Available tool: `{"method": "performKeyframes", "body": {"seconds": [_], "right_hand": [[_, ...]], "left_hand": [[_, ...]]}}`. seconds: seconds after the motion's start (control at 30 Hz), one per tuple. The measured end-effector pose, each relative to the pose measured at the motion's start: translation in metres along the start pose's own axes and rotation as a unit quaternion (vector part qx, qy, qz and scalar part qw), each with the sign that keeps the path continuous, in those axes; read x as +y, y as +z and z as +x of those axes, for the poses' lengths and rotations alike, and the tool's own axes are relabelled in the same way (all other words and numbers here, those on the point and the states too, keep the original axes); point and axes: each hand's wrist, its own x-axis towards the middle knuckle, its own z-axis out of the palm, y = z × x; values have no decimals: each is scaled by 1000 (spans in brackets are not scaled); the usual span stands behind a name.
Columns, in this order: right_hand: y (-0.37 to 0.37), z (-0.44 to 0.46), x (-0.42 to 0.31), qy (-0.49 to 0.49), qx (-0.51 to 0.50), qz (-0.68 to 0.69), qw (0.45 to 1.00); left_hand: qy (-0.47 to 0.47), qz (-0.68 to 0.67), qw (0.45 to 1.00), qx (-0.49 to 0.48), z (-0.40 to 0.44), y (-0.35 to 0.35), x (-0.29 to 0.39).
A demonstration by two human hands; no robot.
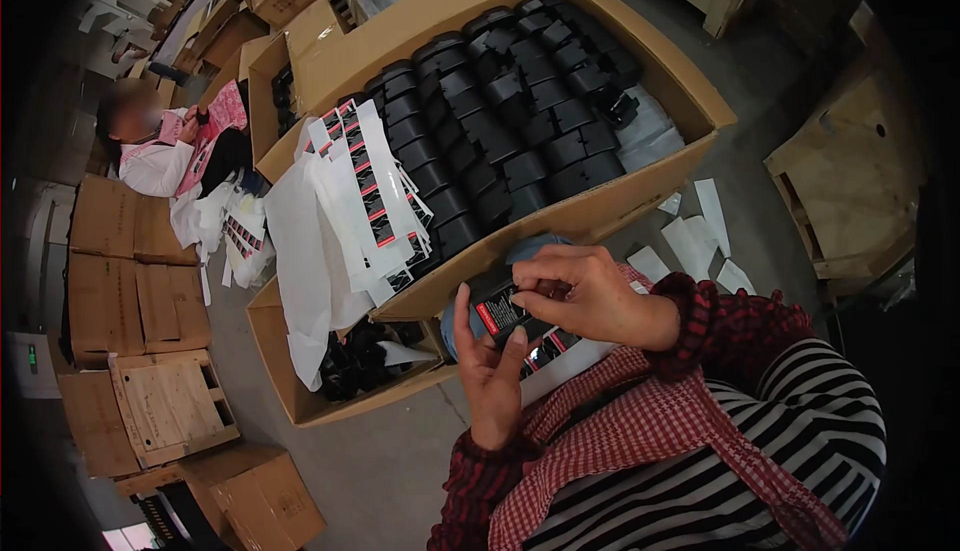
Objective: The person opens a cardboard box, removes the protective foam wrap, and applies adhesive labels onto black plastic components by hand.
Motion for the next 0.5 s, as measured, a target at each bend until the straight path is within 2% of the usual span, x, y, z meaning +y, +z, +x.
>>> {"method": "performKeyframes", "body": {"seconds": [0.2,0.3,0.37,0.5], "right_hand": [[2,0,2,-27,-8,-54,998],[2,1,2,-28,-34,-66,997],[1,3,0,-6,-60,-108,992],[-10,12,-1,-3,-55,-147,988]], "left_hand": [[11,26,999,17,0,-8,-11],[0,-5,999,53,2,-9,-12],[19,39,996,81,4,-10,-17],[19,137,988,73,2,-14,-27]]}}
